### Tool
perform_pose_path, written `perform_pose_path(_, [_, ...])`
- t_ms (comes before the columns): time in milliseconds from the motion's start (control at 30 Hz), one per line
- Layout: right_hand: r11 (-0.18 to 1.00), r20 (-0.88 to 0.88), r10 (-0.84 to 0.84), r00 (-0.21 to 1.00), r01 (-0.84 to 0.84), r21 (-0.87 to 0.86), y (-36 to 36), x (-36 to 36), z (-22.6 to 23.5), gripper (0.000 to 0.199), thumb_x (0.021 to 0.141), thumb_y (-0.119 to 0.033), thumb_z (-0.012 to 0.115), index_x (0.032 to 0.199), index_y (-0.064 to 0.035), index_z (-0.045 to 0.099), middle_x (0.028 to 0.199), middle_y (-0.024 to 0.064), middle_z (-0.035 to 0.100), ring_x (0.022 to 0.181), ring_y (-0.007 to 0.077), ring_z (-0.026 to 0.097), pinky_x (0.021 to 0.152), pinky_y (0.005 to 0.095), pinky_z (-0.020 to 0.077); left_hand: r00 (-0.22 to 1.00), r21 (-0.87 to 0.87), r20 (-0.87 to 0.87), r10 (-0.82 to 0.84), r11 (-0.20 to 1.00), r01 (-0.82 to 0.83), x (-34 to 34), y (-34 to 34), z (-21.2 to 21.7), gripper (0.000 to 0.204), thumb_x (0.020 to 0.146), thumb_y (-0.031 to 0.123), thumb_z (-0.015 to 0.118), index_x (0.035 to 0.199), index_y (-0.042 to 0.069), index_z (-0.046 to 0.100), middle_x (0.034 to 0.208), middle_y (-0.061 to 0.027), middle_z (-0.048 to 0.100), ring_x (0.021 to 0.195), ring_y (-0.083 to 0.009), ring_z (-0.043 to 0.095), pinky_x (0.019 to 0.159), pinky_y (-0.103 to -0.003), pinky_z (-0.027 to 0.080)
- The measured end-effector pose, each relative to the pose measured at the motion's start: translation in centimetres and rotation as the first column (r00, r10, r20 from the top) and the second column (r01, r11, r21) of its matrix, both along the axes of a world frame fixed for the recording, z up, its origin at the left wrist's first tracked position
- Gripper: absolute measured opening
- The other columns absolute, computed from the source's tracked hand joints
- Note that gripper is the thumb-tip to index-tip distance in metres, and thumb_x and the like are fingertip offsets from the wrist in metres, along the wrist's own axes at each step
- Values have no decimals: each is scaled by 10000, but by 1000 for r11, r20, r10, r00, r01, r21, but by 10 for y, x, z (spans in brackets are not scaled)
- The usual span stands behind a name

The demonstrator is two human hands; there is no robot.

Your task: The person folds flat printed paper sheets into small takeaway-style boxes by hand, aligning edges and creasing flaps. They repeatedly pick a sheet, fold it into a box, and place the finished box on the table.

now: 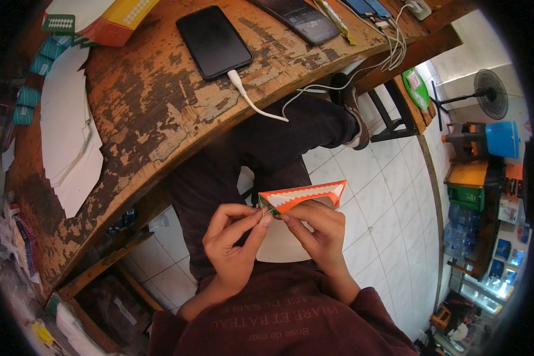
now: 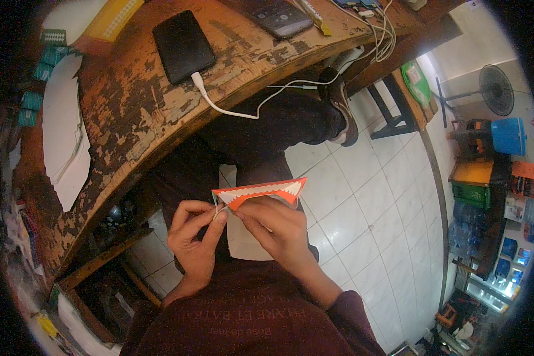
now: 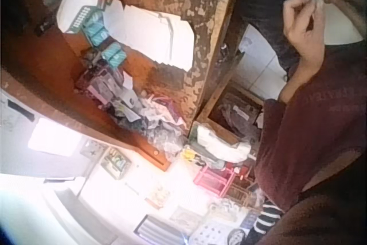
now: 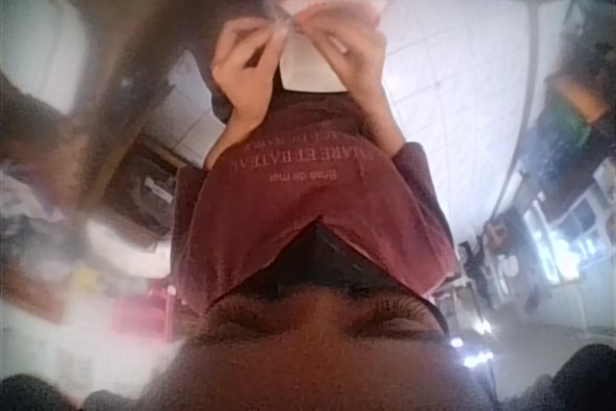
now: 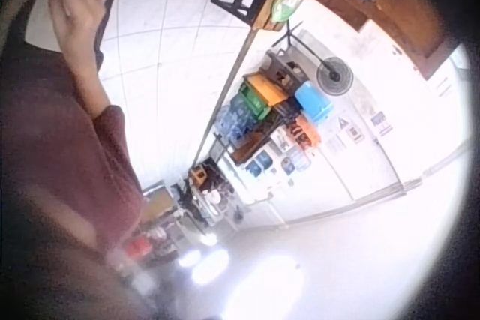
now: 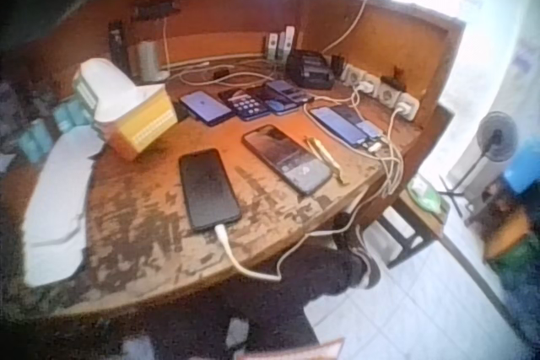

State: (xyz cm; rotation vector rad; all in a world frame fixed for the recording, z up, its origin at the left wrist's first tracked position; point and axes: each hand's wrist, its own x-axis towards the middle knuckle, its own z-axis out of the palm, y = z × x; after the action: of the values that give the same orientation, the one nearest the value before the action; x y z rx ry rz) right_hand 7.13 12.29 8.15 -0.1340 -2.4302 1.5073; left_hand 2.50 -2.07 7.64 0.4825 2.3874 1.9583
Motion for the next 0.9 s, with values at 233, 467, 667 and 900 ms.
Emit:
perform_pose_path(233, [999,-9,19,1000,-19,41,2,-6,4,161,696,16,703,853,-17,683,737,71,661,617,143,611,519,234,433,1000,9,31,4,1000,-4,1,0,-4,166,728,-38,706,893,-32,685,825,-79,578,728,-128,569,607,-227,449])
perform_pose_path(467, [992,51,115,992,-118,50,4,-4,4,183,737,-25,652,920,-17,643,785,105,614,706,257,614,612,319,477,1000,19,-6,10,1000,-10,3,-1,-2,162,721,-28,720,880,-29,688,805,-77,587,694,-123,575,575,-217,455])
perform_pose_path(667, [988,7,52,999,-53,148,-1,-7,9,155,719,-17,660,873,-20,641,774,105,618,702,248,613,607,328,474,998,19,-67,1,1000,1,3,-1,-8,163,729,-33,714,889,-32,687,825,-82,579,677,-113,575,562,-212,465])
perform_pose_path(900, [989,-5,-19,1000,19,146,-6,-5,10,92,714,-19,680,791,-17,630,710,92,616,655,248,610,587,332,469,996,-5,-94,11,1000,-12,4,-3,-2,174,729,-48,707,901,-38,683,845,-85,573,678,-112,578,559,-209,470])
